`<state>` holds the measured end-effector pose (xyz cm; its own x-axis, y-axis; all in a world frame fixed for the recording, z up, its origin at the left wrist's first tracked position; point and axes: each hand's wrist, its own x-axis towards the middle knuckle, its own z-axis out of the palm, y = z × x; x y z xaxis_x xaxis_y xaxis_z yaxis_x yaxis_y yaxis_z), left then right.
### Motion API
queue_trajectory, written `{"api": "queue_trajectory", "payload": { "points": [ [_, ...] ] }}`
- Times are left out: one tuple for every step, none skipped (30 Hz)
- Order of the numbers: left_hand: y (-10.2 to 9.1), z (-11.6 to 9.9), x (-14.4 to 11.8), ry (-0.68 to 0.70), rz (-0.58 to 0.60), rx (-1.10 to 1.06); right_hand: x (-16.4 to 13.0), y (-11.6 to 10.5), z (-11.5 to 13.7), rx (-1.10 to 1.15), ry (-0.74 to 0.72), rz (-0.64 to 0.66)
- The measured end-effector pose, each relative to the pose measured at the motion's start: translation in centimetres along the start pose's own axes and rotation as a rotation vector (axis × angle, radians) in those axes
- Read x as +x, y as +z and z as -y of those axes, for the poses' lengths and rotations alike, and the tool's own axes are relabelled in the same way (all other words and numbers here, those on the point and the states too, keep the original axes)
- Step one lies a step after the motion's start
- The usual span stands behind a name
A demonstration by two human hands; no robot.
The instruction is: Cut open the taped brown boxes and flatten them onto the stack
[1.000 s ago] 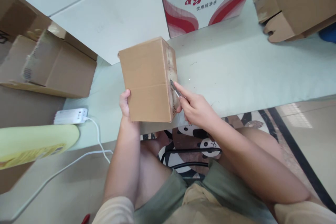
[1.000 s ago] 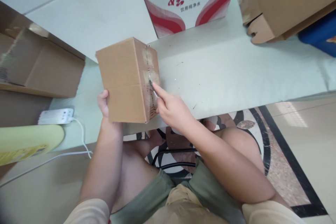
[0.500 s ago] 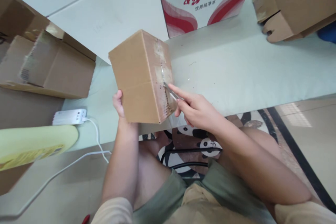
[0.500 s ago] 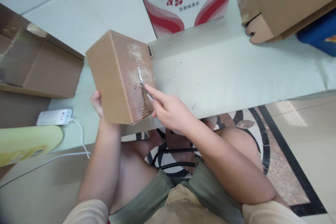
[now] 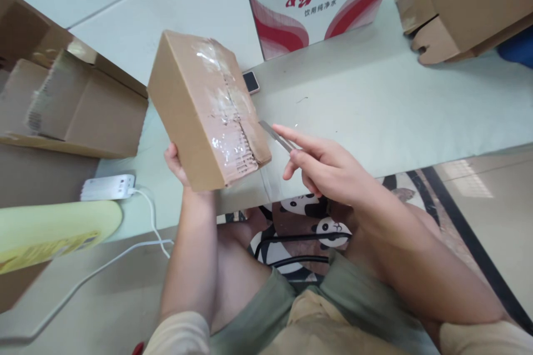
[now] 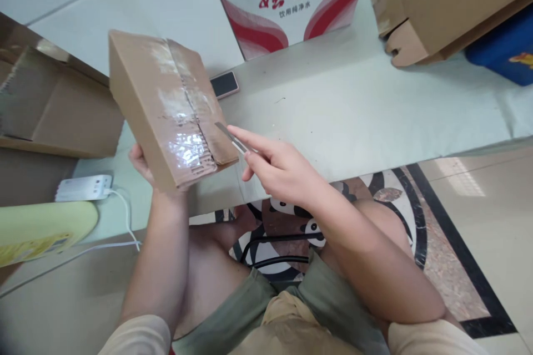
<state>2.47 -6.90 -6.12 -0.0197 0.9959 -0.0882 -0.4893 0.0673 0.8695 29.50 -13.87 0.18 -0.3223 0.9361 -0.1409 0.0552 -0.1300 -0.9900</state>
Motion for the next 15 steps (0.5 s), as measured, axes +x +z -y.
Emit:
{"api": "queue_trajectory", "payload": {
  "points": [
    [0.0, 0.0, -0.2, -0.001, 0.004, -0.024, 0.1, 0.1, -0.1, 0.016, 0.000, -0.018],
    [0.2, 0.0, -0.4, -0.001, 0.012, -0.061, 0.2, 0.2, -0.1, 0.029, 0.001, -0.033],
    [0.3, 0.1, -0.7, -0.008, 0.020, -0.095, 0.3, 0.2, -0.2, 0.037, 0.002, -0.045],
    [0.6, 0.2, -1.0, -0.046, 0.035, -0.102, 0.3, 0.3, -0.2, 0.040, 0.003, -0.055],
    [0.8, 0.2, -1.3, -0.082, 0.044, -0.100, 0.4, 0.4, -0.2, 0.039, 0.005, -0.060],
    [1.0, 0.3, -1.5, -0.099, 0.040, -0.096, 0.4, 0.4, -0.2, 0.037, 0.008, -0.060],
    [1.1, 0.3, -1.7, -0.107, 0.030, -0.092, 0.4, 0.4, -0.2, 0.036, 0.009, -0.059],
    [1.2, 0.3, -1.8, -0.109, 0.019, -0.088, 0.4, 0.4, -0.2, 0.038, 0.008, -0.058],
    [1.3, 0.3, -1.9, -0.107, 0.011, -0.084, 0.4, 0.4, -0.2, 0.043, 0.003, -0.059],
    [1.3, 0.3, -1.9, -0.102, 0.009, -0.080, 0.3, 0.4, -0.2, 0.049, -0.001, -0.062],
    [1.2, 0.3, -1.9, -0.100, 0.016, -0.075, 0.3, 0.4, -0.2, 0.056, -0.005, -0.067],
    [1.2, 0.3, -1.8, -0.099, 0.028, -0.071, 0.3, 0.4, -0.1, 0.059, -0.006, -0.074],
    [1.1, 0.4, -1.8, -0.096, 0.040, -0.071, 0.3, 0.4, -0.1, 0.061, -0.005, -0.082],
    [0.9, 0.4, -1.8, -0.091, 0.048, -0.075, 0.3, 0.5, -0.1, 0.062, -0.001, -0.088],
    [0.8, 0.4, -1.7, -0.090, 0.051, -0.083, 0.3, 0.5, -0.2, 0.061, 0.003, -0.094]
  ]
}}
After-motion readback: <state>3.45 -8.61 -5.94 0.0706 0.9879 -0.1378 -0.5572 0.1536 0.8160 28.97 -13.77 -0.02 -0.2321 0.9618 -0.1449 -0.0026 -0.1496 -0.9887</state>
